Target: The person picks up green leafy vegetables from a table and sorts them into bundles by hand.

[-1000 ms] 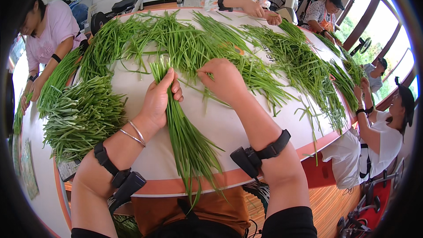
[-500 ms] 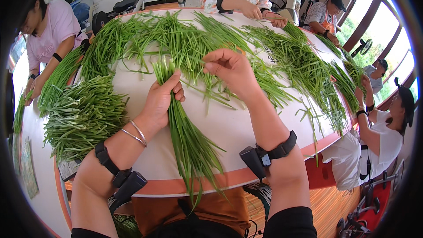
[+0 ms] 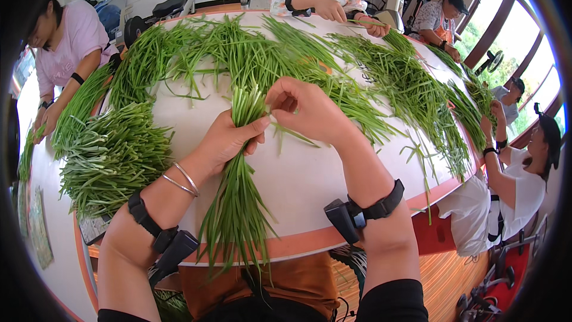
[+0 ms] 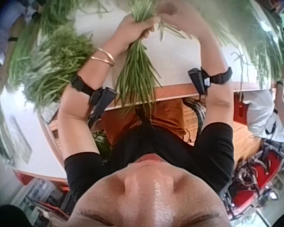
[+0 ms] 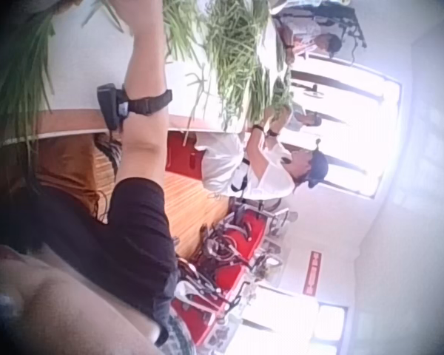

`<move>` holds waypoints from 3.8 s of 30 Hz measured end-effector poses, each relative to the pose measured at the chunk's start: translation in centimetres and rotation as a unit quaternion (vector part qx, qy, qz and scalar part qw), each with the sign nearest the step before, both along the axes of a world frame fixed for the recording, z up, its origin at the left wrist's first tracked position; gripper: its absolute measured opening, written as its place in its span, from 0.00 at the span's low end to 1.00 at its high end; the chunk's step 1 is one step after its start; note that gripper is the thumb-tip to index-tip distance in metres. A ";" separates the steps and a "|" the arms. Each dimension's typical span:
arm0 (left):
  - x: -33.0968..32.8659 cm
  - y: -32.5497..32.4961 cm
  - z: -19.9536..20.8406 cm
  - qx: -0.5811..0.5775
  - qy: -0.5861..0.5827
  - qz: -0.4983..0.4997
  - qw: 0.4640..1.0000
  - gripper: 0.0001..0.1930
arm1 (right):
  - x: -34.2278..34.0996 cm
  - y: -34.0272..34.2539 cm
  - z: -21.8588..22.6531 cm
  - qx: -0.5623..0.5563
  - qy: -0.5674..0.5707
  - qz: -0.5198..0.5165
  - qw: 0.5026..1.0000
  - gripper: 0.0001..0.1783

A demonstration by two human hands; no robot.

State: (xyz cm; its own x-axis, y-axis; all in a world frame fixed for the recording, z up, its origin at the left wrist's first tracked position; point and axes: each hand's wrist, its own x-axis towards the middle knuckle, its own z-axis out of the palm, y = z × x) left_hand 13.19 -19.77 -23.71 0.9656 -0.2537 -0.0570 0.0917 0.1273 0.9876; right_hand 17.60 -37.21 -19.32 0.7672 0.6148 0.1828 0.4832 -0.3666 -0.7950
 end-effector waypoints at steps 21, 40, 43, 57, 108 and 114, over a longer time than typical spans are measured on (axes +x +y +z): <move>0.5 0.6 -0.7 -0.120 0.027 0.120 0.985 0.11 | 2.3 -0.7 -1.9 -0.152 -0.275 -0.271 0.910 0.11; 0.6 0.3 -0.8 -0.137 0.019 0.129 0.982 0.11 | 0.5 1.2 -2.3 -0.274 -0.275 -0.105 0.915 0.15; 0.5 0.3 -0.6 -0.136 0.023 0.131 0.982 0.11 | 0.1 1.4 -2.0 -0.278 -0.261 -0.097 0.919 0.14; 0.5 0.5 -0.8 -0.121 0.025 0.126 0.984 0.11 | 2.6 -0.9 -1.6 -0.045 -0.280 -0.279 0.917 0.10; 0.5 0.1 -0.7 -0.131 0.018 0.138 0.982 0.12 | 2.2 -0.6 -1.7 -0.165 -0.325 -0.211 0.907 0.07; 0.3 0.3 -0.6 -0.120 0.015 0.134 0.984 0.12 | 3.7 -2.9 -0.5 0.090 -0.130 -0.304 0.939 0.06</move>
State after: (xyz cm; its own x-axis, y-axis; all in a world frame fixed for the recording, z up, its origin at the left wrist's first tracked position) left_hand 13.52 -19.46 -24.27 0.9984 -0.0008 -0.0557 0.0518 0.3802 0.9234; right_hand 21.27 -40.10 -19.85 0.8814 0.0188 0.4720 0.4147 -0.5091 -0.7542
